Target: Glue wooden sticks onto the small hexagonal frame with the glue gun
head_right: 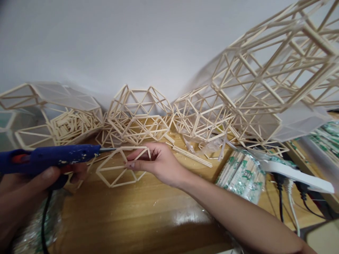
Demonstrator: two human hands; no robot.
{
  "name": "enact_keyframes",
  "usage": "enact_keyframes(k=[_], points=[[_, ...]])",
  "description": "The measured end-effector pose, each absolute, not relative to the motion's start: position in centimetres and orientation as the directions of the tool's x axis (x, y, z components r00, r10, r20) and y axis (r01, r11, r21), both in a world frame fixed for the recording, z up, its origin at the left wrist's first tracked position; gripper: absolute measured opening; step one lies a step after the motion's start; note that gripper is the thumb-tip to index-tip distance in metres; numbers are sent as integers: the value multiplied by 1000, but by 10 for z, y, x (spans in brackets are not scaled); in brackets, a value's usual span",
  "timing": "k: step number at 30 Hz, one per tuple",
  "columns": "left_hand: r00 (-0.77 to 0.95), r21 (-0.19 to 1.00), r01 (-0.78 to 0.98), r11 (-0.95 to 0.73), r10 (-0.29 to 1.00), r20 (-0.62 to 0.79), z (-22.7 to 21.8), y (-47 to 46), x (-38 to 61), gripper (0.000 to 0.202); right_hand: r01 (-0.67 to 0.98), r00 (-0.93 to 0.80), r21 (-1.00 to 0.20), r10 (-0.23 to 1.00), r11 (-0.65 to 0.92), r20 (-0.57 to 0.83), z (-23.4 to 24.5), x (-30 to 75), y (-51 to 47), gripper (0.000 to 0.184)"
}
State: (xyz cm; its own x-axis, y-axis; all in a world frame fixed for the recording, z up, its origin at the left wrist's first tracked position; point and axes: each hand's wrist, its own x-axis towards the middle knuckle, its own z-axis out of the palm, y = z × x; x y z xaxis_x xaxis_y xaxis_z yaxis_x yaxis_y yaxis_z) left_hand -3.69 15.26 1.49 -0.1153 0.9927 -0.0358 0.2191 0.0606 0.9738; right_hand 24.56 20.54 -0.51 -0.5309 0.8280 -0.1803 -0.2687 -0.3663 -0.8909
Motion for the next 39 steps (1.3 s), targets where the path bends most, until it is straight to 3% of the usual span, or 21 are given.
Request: enact_keyframes(k=[4, 27, 39], points=[[-161, 966, 240, 101, 985, -63, 16, 152, -35, 41, -275, -539, -890, 825, -364, -171, -5, 245, 205, 18], [-67, 943, 319, 100, 994, -83, 9, 152, -45, 39, -229, -555, -919, 819, -320, -147, -7, 245, 203, 19], [-131, 992, 124, 3, 991, 14, 24, 161, -27, 39, -204, -570, -927, 808, -314, -148, -3, 246, 204, 25]])
